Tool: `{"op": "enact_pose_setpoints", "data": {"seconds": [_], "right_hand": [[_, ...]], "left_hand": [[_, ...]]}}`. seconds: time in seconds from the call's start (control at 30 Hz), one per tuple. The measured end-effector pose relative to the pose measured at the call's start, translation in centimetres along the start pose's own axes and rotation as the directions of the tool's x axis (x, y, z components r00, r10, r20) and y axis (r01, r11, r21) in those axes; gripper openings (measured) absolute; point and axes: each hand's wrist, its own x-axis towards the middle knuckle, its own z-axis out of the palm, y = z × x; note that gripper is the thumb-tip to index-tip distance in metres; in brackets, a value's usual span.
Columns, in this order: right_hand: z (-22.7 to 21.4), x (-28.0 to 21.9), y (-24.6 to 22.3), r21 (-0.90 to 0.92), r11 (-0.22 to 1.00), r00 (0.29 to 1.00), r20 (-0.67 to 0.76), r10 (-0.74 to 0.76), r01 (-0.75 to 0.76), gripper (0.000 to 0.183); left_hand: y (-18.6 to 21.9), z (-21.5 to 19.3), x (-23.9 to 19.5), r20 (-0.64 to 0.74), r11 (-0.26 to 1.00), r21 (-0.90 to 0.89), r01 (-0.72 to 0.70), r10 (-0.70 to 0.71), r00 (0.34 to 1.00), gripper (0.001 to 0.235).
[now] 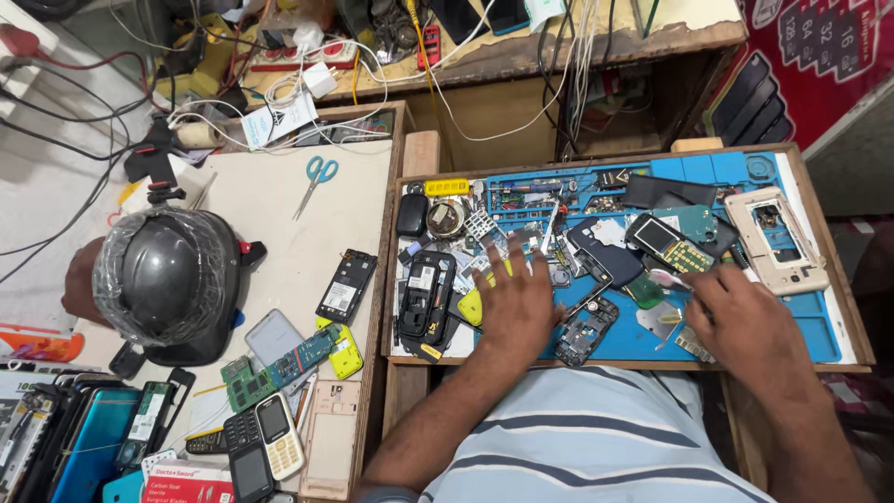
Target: The person uses a small brush to clean the back surfaces of several mobile phones and a circuit board on a cluttered workbench. They handle each item individually, brushing the surfaces and then placing them back on the table.
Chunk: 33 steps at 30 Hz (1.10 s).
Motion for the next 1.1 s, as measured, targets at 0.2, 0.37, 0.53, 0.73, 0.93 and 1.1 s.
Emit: {"op": "enact_pose_setpoints", "data": {"seconds": [0.2, 0.37, 0.53, 0.73, 0.93, 1.1], "right_hand": [[-0.4, -0.1, -1.4, 0.261, 0.959, 0.994, -0.058, -0.096, 0.108, 0.032], [0.2, 0.1, -2.9, 0.452, 0.886, 0.994, -0.049, -0.094, 0.106, 0.031], [1.2, -0.4, -3.3, 0.593, 0.784, 0.983, -0.105, -0.148, 0.181, 0.026], [2.5, -0.6, -3.0, 0.612, 0.759, 0.974, -0.173, -0.145, 0.222, 0.026], [4.0, -0.9, -3.2, 0.922, 0.385, 0.998, 0.021, 0.052, -0.04, 0.028], [5.1, -1.7, -3.2, 0.886, 0.464, 0.999, 0.01, -0.04, 0.01, 0.029]], "left_hand": [[-1.3, 1.6, 0.1, -0.038, 0.985, 0.168, -0.026, 0.033, 0.999, 0.062], [-1.7, 2.0, 0.4, -0.083, 0.982, 0.188, -0.019, 0.035, 0.996, 0.053], [-2.1, 1.4, 0.7, -0.102, 0.985, 0.169, -0.04, 0.058, 0.993, 0.067], [-1.8, 0.7, 0.6, -0.125, 0.988, 0.147, -0.046, 0.064, 0.99, 0.064], [-0.6, -1.8, -1.3, -0.19, 0.972, -0.062, -0.226, 0.211, 0.959, 0.052], [0.4, -4.0, -1.7, -0.349, 0.75, -0.48, -0.455, 0.312, 0.884, 0.061]]}}
